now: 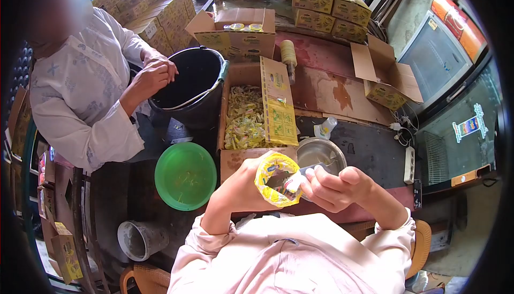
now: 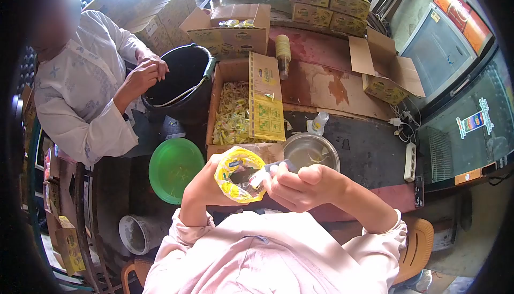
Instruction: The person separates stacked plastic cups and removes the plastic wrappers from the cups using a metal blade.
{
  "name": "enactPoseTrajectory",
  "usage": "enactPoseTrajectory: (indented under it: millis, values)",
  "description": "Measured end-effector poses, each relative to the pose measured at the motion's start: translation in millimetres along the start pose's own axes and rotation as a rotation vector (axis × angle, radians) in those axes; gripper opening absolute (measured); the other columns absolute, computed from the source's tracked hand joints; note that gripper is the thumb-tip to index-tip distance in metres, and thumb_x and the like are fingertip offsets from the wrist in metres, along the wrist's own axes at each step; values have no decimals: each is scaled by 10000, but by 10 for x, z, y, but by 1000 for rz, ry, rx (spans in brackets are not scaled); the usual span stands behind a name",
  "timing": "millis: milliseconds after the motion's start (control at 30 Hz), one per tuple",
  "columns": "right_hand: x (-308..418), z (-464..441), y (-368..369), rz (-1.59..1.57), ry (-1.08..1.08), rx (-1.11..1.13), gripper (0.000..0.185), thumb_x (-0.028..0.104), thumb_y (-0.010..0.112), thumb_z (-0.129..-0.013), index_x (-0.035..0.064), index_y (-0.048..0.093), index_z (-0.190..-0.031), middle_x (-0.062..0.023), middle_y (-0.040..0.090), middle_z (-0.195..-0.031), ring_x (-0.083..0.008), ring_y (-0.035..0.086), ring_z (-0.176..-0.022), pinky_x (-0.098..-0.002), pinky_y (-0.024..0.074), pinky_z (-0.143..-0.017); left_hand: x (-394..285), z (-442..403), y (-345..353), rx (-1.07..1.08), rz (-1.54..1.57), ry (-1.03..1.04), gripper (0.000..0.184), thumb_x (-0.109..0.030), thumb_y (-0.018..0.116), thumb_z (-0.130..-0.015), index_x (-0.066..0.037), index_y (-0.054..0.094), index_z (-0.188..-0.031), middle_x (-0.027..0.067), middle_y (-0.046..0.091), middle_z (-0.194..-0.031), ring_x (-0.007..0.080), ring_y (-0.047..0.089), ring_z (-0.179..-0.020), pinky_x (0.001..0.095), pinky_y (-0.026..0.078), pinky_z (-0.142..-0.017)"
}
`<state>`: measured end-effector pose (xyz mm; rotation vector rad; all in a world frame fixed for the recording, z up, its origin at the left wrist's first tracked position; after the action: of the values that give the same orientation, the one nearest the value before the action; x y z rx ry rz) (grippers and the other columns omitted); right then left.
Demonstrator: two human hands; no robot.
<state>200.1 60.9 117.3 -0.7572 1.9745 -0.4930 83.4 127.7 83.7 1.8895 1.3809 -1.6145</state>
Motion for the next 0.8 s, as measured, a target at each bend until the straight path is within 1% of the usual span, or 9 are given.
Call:
enactPoseTrajectory:
  millis: [100, 267, 367, 467, 533, 633, 700, 733, 800]
  values:
    - [18, -4, -6, -1, -34, -2, 95, 189, 605, -696, 151, 634, -777, 104, 505, -687, -6, 513, -699, -280, 194, -667, 7, -6, -31, 38, 15, 32, 439, -126, 796, -565, 11, 601, -934, 113, 609, -902, 228, 622, -779, 295, 493, -706]
    - [35, -6, -25, 11, -60, 16, 96, 177, 612, -692, 153, 635, -783, 104, 508, -688, -3, 514, -690, -286, 192, -658, 60, 8, -10, 43, 93, -12, 434, -123, 798, -561, 7, 601, -926, 111, 607, -884, 220, 615, -774, 292, 491, -706]
    - [47, 24, -29, -20, -25, 9, 101, 160, 630, -677, 152, 636, -778, 101, 508, -684, -10, 520, -678, -286, 187, -647, 56, 5, -11, 47, 75, -1, 428, -122, 797, -565, 7, 601, -923, 112, 609, -880, 215, 614, -772, 290, 492, -708]
    - [-35, 47, -53, 34, 5, 36, 97, 138, 606, -710, 144, 651, -795, 75, 572, -686, -30, 564, -682, -289, 213, -696, 37, 4, -53, 38, 62, 8, 425, -122, 797, -565, 10, 603, -918, 114, 614, -878, 215, 615, -772, 288, 492, -711]
    - [-44, 29, -63, 38, -15, 52, 98, 132, 600, -714, 147, 651, -797, 71, 574, -689, -30, 564, -683, -291, 217, -706, 24, 16, -82, 20, 69, 37, 417, -120, 799, -562, 14, 606, -908, 118, 619, -879, 213, 617, -769, 287, 493, -710]
    - [-42, 28, -68, 41, -6, 37, 117, 140, 622, -674, 143, 645, -788, 85, 533, -678, -30, 544, -680, -288, 195, -656, 26, 19, -71, 56, 76, -2, 444, -125, 805, -557, 13, 599, -926, 116, 621, -881, 193, 617, -775, 288, 492, -715]
    - [-35, 20, -70, 20, -10, 25, 131, 145, 634, -654, 139, 644, -785, 93, 511, -670, -30, 533, -675, -287, 182, -629, 61, 23, -33, 87, 156, -18, 478, -135, 810, -552, 11, 585, -947, 110, 619, -883, 182, 611, -781, 286, 487, -717]
    - [-26, 7, -64, 1, -21, 26, 131, 144, 633, -656, 137, 646, -786, 94, 510, -667, -29, 533, -673, -288, 182, -629, 84, 25, -10, 103, 197, -26, 494, -140, 813, -549, 11, 578, -957, 107, 618, -884, 176, 608, -783, 285, 485, -718]
    - [-15, -3, -54, -19, -27, 12, 136, 145, 632, -655, 134, 649, -790, 95, 509, -663, -28, 533, -670, -286, 181, -630, 95, 10, 40, 126, 179, 0, 526, -151, 817, -545, 7, 563, -978, 101, 615, -885, 173, 601, -786, 284, 479, -722]
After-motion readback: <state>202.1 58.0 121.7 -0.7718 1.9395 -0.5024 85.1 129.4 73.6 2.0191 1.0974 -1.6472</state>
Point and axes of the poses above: each hand's wrist, its own z-axis away from the middle knuckle, its own y-axis out of the palm, x = y × z, the point moved 7 cm from there along -z, towards the middle knuckle
